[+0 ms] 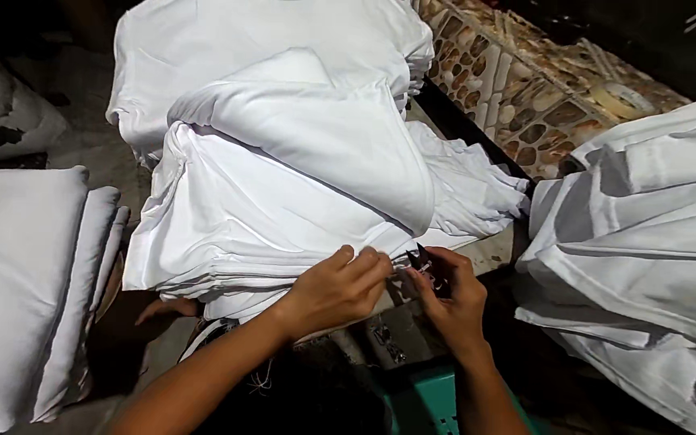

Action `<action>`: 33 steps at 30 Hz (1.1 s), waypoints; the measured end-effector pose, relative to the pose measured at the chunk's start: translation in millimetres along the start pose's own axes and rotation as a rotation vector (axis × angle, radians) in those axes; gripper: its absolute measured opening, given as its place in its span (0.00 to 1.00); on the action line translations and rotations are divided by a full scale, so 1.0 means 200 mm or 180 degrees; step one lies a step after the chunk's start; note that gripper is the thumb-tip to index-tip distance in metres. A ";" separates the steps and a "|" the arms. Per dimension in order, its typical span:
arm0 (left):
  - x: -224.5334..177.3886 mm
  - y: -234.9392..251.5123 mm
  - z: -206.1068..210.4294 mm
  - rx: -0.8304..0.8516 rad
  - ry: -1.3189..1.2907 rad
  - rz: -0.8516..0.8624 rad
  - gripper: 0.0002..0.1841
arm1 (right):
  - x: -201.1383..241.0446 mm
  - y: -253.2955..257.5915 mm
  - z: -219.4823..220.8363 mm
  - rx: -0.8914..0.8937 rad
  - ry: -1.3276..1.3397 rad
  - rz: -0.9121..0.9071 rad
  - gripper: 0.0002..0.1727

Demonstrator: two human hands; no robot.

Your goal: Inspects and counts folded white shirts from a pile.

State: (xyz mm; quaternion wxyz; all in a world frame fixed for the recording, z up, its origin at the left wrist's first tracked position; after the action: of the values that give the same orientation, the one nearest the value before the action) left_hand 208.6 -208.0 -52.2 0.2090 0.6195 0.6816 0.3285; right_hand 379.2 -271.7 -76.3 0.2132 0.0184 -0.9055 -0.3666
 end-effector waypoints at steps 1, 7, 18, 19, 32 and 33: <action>-0.01 0.00 -0.01 -0.0092 -0.0224 -0.0048 0.12 | -0.01 -0.02 -0.01 0.0004 0.0039 0.0038 0.23; -0.07 -0.13 -0.08 -0.0572 -0.1446 -0.0686 0.14 | -0.03 -0.08 -0.03 0.0061 0.0192 -0.0092 0.22; -0.19 -0.13 -0.14 -0.0557 -0.1501 -0.0074 0.09 | 0.19 0.08 0.04 0.0354 -0.0128 -0.1370 0.14; -0.19 -0.13 -0.13 -0.0544 -0.1488 -0.0056 0.09 | 0.19 0.09 0.05 0.0390 -0.0053 -0.1375 0.14; -0.09 -0.18 -0.08 -0.0434 -0.1238 -0.2284 0.33 | 0.10 0.10 -0.05 0.0602 -0.0520 -0.1040 0.16; -0.09 -0.17 -0.06 -0.0364 -0.1031 -0.2483 0.32 | 0.10 0.10 -0.06 0.0552 -0.0519 -0.0991 0.16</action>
State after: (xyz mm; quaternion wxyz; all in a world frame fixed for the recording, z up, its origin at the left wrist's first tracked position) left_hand 177.7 -228.7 -70.0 0.4561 0.3462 0.8040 0.1605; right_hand 368.5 -268.8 -48.5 0.0775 0.1469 -0.9341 -0.3160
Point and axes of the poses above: each hand's wrist, its own y-axis towards the middle knuckle, its own z-axis out of the palm, x = y × z, the point moved 5 cm from there along y, towards the middle knuckle, and after that the axes turned 7 degrees about -y, right-handed, at the moved point
